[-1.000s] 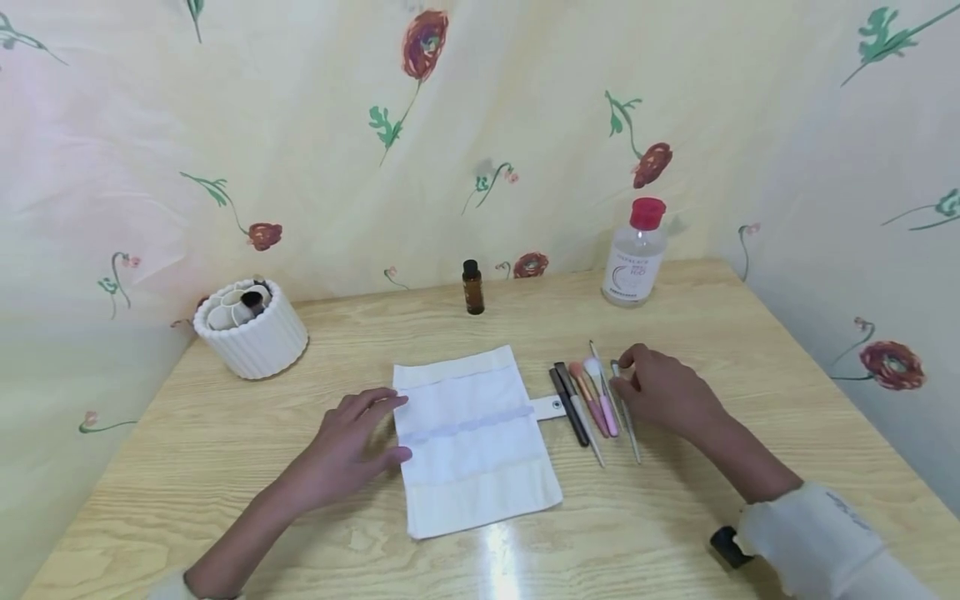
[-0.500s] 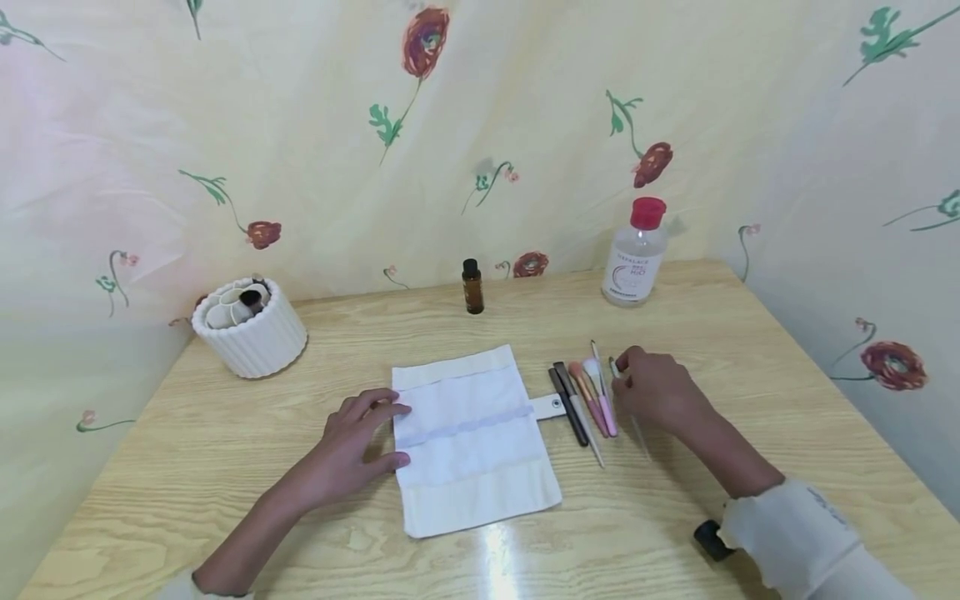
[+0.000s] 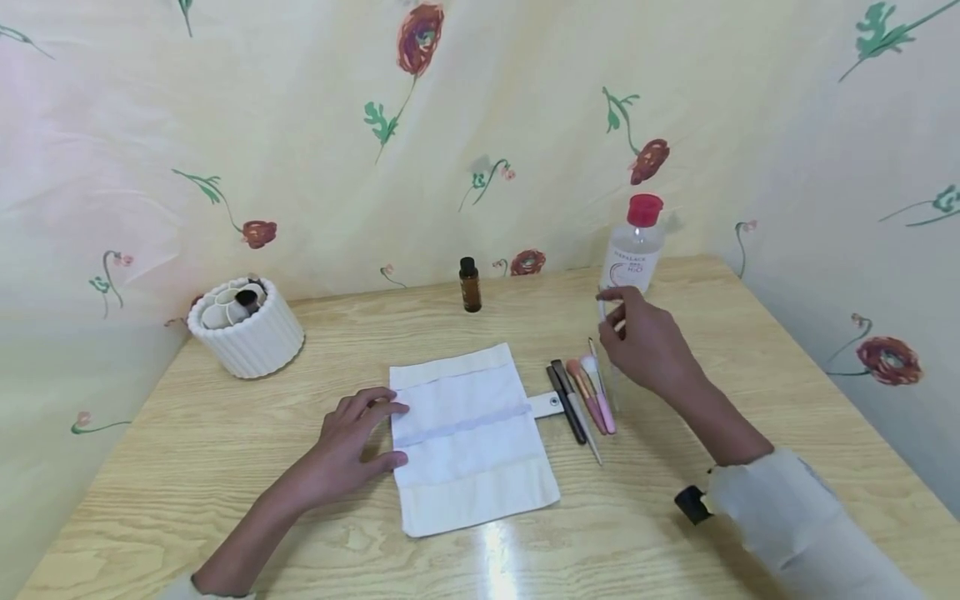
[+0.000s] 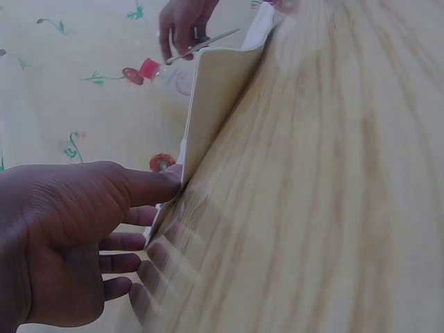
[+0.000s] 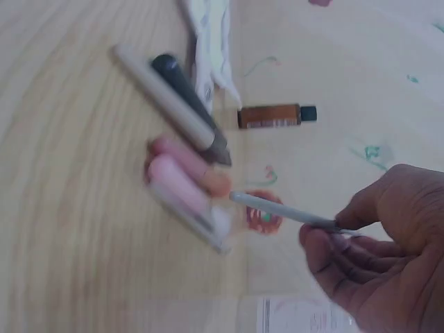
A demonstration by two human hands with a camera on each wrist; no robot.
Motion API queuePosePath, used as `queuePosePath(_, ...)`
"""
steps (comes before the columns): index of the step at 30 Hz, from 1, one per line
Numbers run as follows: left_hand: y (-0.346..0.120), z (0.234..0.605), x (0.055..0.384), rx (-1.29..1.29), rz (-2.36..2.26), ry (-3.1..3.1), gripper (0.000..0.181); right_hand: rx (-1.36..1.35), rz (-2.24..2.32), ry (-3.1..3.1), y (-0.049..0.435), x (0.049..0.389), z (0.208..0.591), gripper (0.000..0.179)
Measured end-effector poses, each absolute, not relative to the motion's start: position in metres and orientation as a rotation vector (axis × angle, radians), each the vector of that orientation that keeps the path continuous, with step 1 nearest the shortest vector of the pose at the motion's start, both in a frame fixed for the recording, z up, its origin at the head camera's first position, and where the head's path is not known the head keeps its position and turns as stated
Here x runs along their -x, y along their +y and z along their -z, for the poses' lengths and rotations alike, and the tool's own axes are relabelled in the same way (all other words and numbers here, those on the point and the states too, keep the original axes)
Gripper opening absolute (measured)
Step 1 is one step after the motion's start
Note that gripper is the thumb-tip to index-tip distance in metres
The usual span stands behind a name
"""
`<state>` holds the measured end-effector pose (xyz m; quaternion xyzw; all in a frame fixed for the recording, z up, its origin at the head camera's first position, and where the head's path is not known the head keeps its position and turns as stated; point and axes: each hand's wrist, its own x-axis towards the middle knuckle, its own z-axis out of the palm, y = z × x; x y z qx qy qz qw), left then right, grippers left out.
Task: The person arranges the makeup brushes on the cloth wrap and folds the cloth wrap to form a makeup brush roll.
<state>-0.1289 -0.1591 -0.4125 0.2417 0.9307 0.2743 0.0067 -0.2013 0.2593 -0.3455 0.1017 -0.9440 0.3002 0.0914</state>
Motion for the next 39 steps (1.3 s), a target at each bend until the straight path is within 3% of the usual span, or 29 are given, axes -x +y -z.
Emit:
queuePosePath(16, -0.162, 0.419, 0.134, -0.781, -0.864, 2.892, 0.062, -0.518, -1.312, -2.663, 0.182, 0.227, 0.355, 0.047)
queuePosePath(31, -0.162, 0.417, 0.134, -0.786, -0.861, 2.902, 0.062, -0.569, -1.205, -3.008, 0.179, 0.222, 0.367, 0.041)
queuePosePath(39, -0.164, 0.416, 0.133, -0.775, -0.865, 2.885, 0.062, -0.771, -1.075, -3.155, 0.181, 0.212, 0.365, 0.038)
